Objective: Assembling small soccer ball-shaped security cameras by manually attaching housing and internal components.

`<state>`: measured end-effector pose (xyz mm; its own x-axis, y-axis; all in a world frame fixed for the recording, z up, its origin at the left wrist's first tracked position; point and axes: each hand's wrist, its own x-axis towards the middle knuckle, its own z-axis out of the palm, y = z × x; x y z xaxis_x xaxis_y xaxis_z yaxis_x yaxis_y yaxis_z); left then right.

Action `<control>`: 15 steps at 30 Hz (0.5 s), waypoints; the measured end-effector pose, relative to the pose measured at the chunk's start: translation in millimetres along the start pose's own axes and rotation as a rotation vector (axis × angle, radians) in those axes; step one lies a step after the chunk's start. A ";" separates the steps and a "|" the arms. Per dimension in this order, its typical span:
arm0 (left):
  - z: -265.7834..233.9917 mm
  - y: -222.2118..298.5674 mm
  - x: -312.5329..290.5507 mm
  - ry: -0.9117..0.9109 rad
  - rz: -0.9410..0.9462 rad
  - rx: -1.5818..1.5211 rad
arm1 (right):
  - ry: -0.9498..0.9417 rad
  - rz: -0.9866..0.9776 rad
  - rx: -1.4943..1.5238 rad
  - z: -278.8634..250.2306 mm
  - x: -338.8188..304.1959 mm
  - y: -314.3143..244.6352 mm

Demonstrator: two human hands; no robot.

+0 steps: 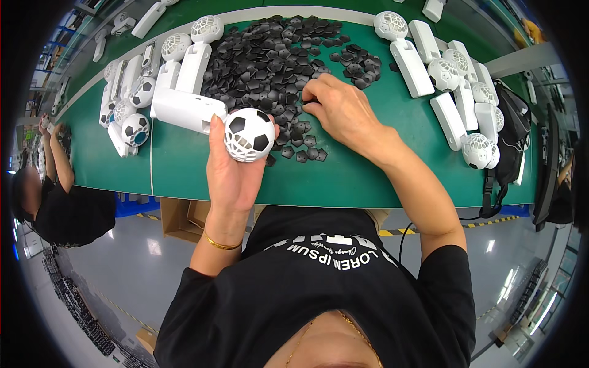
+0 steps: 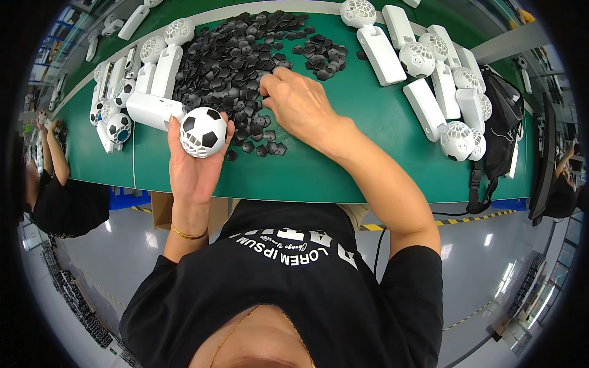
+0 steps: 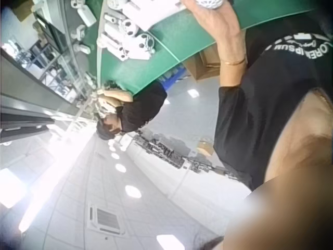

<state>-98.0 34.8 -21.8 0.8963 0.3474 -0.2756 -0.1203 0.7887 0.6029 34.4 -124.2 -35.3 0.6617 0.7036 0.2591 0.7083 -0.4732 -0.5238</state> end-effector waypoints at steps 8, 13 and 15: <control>15.0 3.5 6.6 -0.014 0.008 -0.094 | -0.096 0.345 0.762 -38.6 -11.9 -31.5; 38.7 1.9 9.4 0.007 -0.090 -0.154 | -0.074 0.323 1.307 -40.8 -34.8 -56.0; 42.3 -0.2 8.0 0.004 -0.124 -0.166 | 0.013 0.235 1.153 -35.5 -38.6 -62.1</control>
<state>-72.8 16.0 7.5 0.9068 0.2448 -0.3433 -0.0786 0.8980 0.4328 -26.4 -140.8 16.0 0.7534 0.6546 0.0626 -0.0692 0.1735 -0.9824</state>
